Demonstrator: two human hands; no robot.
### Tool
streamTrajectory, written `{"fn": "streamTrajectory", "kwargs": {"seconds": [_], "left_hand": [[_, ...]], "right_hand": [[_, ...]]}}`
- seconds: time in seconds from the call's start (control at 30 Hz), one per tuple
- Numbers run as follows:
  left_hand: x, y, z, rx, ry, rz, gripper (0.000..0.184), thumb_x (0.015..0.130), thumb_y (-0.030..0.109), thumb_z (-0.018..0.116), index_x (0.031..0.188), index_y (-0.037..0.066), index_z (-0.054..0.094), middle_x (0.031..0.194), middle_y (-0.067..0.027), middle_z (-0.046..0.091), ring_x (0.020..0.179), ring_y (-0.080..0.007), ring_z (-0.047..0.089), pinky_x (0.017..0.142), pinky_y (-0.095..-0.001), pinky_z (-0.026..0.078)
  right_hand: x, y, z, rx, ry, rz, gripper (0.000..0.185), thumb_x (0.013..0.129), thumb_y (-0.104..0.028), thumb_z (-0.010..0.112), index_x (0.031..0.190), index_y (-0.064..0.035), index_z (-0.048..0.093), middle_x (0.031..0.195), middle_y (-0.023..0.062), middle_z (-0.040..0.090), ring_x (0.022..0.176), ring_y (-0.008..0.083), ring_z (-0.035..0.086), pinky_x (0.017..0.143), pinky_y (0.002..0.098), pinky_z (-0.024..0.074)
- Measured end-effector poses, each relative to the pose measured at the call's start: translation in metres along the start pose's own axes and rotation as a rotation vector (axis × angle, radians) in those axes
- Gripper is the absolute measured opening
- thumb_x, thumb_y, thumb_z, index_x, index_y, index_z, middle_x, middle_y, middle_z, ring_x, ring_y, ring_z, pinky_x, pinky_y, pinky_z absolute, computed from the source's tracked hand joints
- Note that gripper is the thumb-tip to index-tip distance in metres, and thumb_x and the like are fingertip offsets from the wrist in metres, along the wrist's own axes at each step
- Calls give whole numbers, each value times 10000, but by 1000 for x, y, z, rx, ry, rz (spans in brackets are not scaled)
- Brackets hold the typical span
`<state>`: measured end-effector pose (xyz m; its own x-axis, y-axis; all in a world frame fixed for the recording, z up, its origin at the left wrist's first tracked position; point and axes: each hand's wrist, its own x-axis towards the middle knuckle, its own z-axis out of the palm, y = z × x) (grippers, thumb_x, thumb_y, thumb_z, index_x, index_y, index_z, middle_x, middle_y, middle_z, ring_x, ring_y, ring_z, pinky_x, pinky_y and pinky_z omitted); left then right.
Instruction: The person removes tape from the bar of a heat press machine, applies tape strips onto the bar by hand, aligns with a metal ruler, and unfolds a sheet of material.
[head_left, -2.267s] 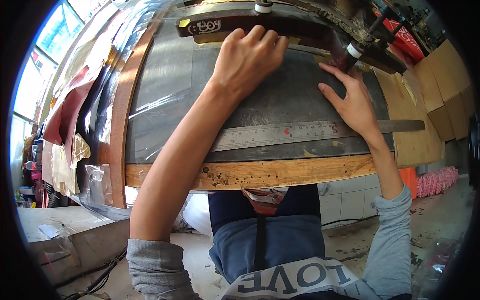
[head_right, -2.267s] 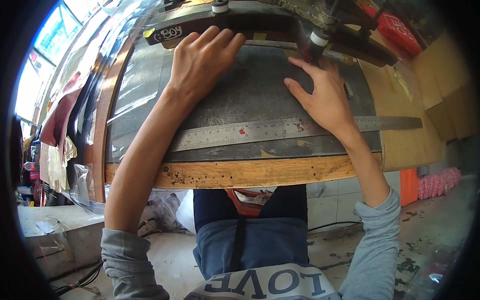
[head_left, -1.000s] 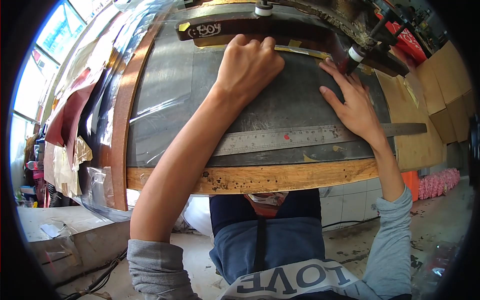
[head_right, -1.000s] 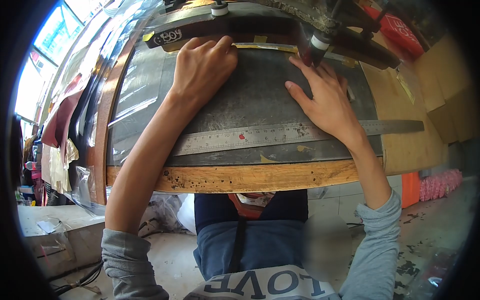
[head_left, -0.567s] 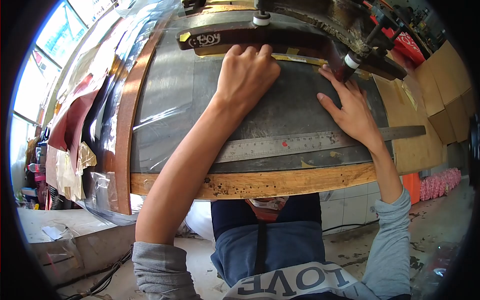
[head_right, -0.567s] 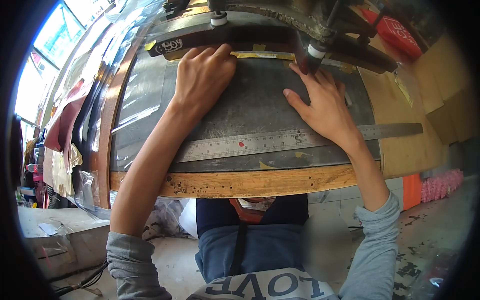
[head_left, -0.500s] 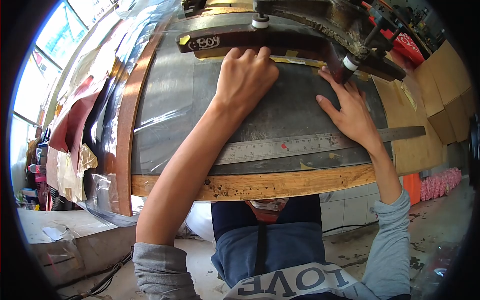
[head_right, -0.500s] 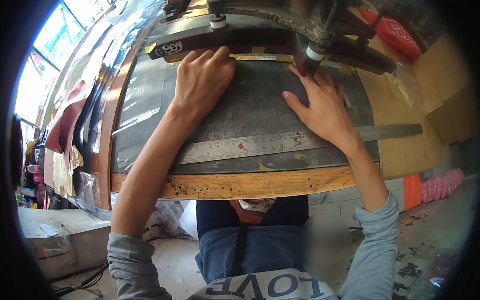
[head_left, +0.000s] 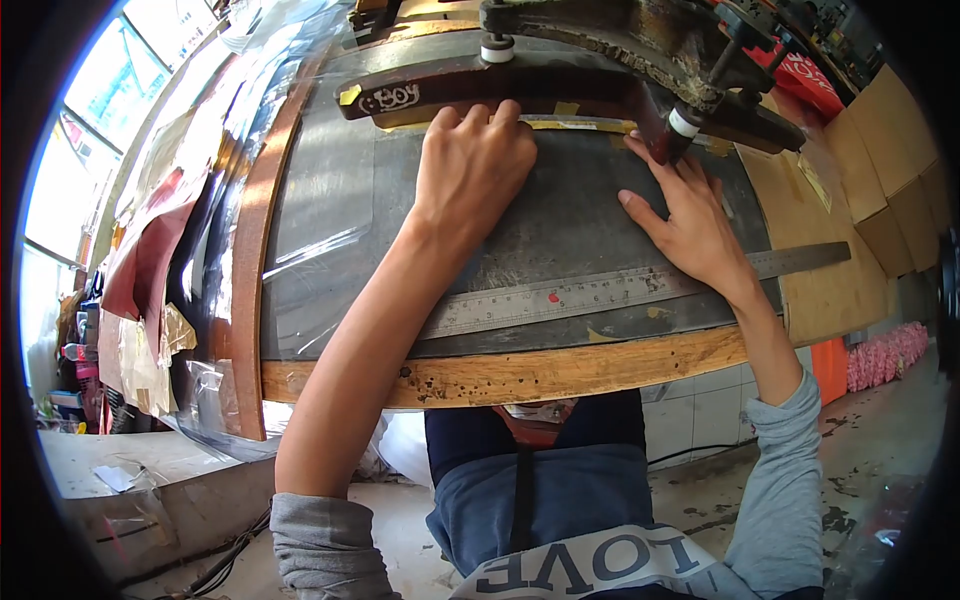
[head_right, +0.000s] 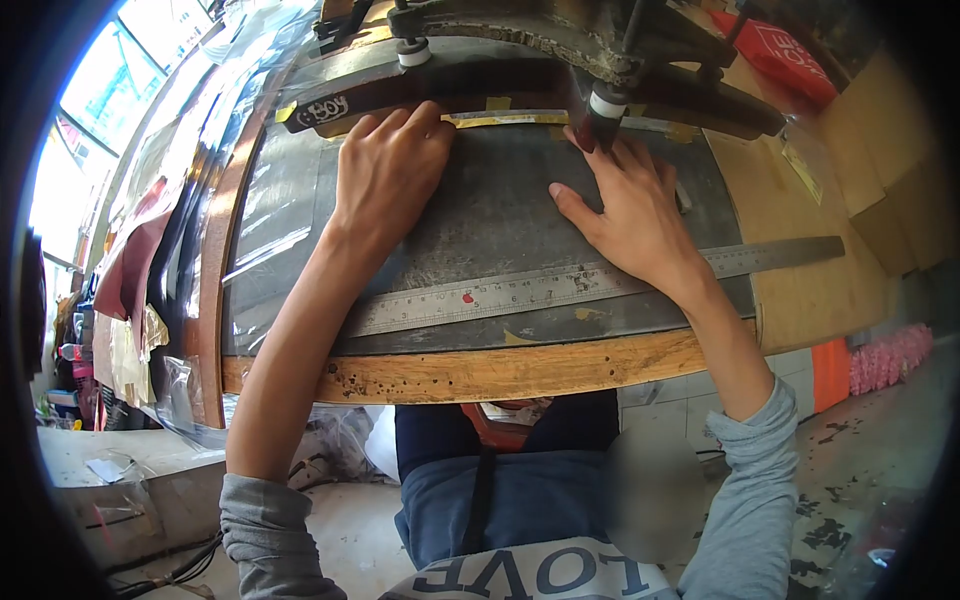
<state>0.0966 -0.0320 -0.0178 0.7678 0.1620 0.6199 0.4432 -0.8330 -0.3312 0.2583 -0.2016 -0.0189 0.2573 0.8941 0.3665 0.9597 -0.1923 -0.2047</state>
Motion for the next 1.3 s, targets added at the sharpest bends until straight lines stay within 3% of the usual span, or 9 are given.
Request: {"fn": "streamTrajectory", "kwargs": {"seconds": [0.17,0.37,0.57,0.67,1.03,1.3], "left_hand": [[1,1,-5,-48,-40,-20,91,737,59,575,778,73,655,832,-37,601,829,-184,614,731,-327,485],[-2,-1,-17,-130,-167,-68,275,781,59,558,1025,94,681,894,-89,636,812,-209,625,728,-364,483],[-3,-14,-28,-278,-458,-145,382,826,126,548,1202,159,603,601,-102,592,564,-239,603,614,-391,489],[-4,-16,-30,-292,-434,-150,398,832,136,546,1227,176,585,542,-92,560,542,-234,593,592,-387,487],[-5,-20,-28,-364,-424,-187,376,827,139,560,1202,170,561,570,-106,576,569,-271,611,590,-403,488],[-2,-19,-31,-359,-459,-202,356,832,136,553,1188,153,565,572,-107,574,553,-268,604,569,-407,475]], "right_hand": [[0,1,1,10,9,3,550,856,-335,597,1325,-98,433,1230,153,504,1170,310,445,958,493,314],[1,3,1,40,73,28,500,832,-344,633,1221,-68,484,1163,158,485,1127,326,447,927,493,335],[9,8,7,-125,130,-29,416,850,-350,606,1106,-30,539,1108,199,430,1023,371,418,853,497,367],[8,4,6,-169,123,-14,394,866,-345,583,1068,-8,550,1083,206,424,998,374,413,839,498,368],[12,-2,1,-210,30,59,384,870,-361,567,971,10,557,1087,209,428,1010,366,415,790,497,365],[15,6,11,-280,63,21,424,890,-394,518,1018,1,603,1103,220,431,1017,367,415,817,497,357]]}}
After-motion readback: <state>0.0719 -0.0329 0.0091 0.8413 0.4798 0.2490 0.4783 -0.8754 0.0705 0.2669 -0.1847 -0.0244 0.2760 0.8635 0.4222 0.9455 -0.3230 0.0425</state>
